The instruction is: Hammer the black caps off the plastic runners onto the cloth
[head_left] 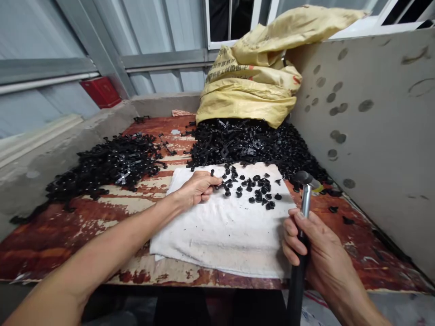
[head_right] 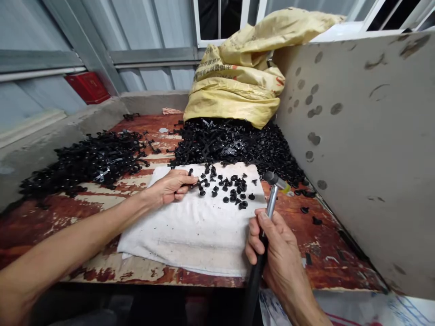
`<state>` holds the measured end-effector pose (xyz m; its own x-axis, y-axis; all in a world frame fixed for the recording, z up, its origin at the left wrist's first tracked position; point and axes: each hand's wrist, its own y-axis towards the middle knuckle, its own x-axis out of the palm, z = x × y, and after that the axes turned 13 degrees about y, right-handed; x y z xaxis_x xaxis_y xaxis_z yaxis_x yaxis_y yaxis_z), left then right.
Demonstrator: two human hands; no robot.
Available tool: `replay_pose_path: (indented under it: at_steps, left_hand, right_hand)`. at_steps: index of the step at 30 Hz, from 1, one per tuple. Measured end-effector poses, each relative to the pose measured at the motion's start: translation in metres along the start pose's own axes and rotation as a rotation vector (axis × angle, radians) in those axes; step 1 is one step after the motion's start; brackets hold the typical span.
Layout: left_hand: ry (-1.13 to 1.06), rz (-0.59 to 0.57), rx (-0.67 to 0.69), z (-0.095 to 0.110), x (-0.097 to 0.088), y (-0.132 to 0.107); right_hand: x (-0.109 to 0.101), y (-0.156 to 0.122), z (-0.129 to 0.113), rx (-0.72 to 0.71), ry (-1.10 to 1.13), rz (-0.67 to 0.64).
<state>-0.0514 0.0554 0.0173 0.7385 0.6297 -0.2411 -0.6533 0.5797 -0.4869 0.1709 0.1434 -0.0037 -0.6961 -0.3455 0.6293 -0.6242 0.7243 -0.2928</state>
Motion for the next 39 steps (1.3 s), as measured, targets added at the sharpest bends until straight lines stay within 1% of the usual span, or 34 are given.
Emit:
replay_pose_path:
  at_steps: [4,10,26,31,33,34,36,37,38,39]
  left_hand:
    - [0.011,-0.006,-0.003,0.002,0.001,0.003]
    - [0.025,0.035,-0.019,0.007,0.003,0.001]
    - [0.052,0.041,-0.014,0.007,0.006,0.003]
    - [0.096,0.058,0.003,0.005,0.006,0.006]
    - [0.125,0.062,0.017,0.005,0.006,0.008]
    - [0.139,0.068,0.022,0.005,0.006,0.009]
    - [0.172,0.085,0.032,0.006,0.006,0.01]
    - [0.19,0.093,0.038,0.006,0.006,0.01]
    - [0.208,0.1,0.04,0.007,0.006,0.01]
    - [0.223,0.103,0.038,0.007,0.006,0.009]
  right_hand:
    - [-0.002,0.0,0.001,0.013,0.008,0.011]
    - [-0.004,0.0,0.001,0.032,-0.012,0.023]
    - [-0.005,0.0,0.001,0.057,0.009,0.019]
    - [-0.007,-0.002,0.004,0.032,-0.049,0.0]
    - [-0.008,-0.002,0.003,0.003,-0.144,-0.031]
    - [-0.009,-0.002,0.002,-0.002,-0.238,-0.064]
    - [-0.009,0.0,-0.001,-0.051,-0.524,-0.159]
    - [-0.008,0.002,-0.003,-0.122,-0.69,-0.218]
    - [-0.006,0.005,-0.005,-0.237,-0.842,-0.282]
    - [-0.003,0.008,-0.006,-0.391,-0.962,-0.346]
